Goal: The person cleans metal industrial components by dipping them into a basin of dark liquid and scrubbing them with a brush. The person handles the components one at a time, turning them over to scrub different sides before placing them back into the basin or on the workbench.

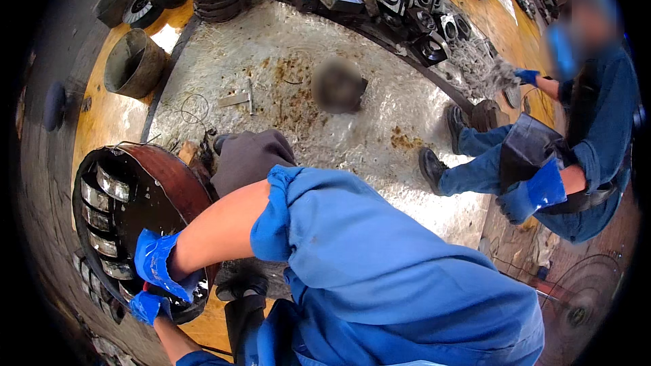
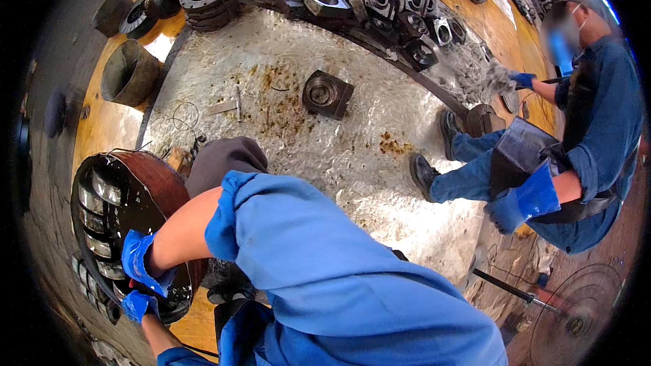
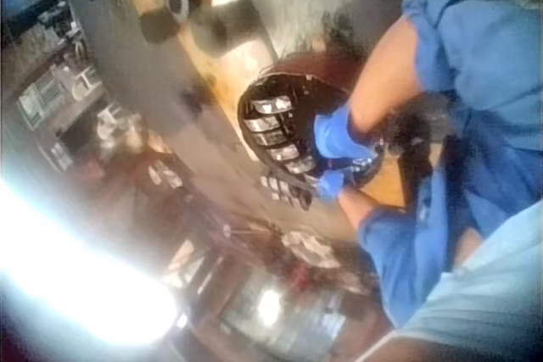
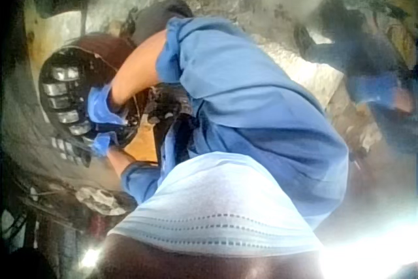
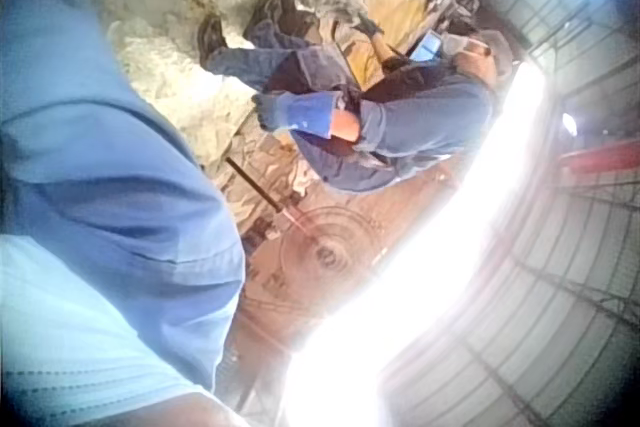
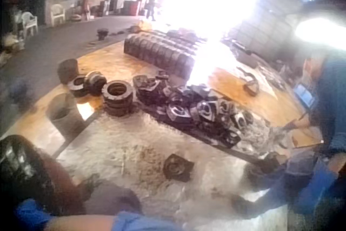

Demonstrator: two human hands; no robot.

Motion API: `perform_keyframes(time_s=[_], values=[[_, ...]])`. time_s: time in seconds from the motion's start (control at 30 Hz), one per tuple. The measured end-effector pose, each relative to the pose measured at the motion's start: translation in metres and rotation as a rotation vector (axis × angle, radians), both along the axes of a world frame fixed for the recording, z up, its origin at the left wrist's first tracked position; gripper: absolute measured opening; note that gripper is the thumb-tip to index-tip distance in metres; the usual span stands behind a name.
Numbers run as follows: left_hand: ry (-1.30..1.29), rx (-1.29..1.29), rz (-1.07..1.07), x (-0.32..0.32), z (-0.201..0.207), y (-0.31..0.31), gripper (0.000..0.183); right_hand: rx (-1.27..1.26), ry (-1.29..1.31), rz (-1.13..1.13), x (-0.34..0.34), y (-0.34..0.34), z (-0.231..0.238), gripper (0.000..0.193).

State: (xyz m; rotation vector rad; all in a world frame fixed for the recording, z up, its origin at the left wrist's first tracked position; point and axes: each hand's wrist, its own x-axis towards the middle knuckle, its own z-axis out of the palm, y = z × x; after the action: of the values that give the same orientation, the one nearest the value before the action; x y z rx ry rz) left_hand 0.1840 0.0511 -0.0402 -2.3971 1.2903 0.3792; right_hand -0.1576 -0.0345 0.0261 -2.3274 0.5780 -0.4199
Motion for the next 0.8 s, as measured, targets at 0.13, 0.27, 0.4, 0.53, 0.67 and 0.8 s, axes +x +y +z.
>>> perform_keyframes(time_s=[0.13,0.27,0.4,0.53,0.67,0.8], values=[[0.048,-0.120,0.092,0.016,-0.017,0.009,0.031,0.099,-0.105,-0.038,0.007,0.000,0.000,0.029],[-0.021,-0.233,0.052,0.006,-0.030,0.016,0.030,0.164,-0.178,-0.058,0.011,0.004,-0.010,0.030],[-0.072,-0.327,0.108,-0.005,-0.050,0.041,0.029,0.288,-0.150,0.002,0.002,0.009,-0.002,0.033],[-0.110,-0.412,0.098,-0.017,-0.059,0.024,0.028,-0.012,0.251,0.086,0.013,-0.008,-0.002,0.030],[-0.202,-0.499,0.176,-0.013,-0.067,0.039,0.027,-0.190,0.019,-0.025,-0.021,-0.002,0.036,0.017],[-0.259,-0.625,0.253,-0.048,-0.073,0.022,0.044,-0.045,0.142,-0.072,-0.010,-0.023,0.015,0.027]])
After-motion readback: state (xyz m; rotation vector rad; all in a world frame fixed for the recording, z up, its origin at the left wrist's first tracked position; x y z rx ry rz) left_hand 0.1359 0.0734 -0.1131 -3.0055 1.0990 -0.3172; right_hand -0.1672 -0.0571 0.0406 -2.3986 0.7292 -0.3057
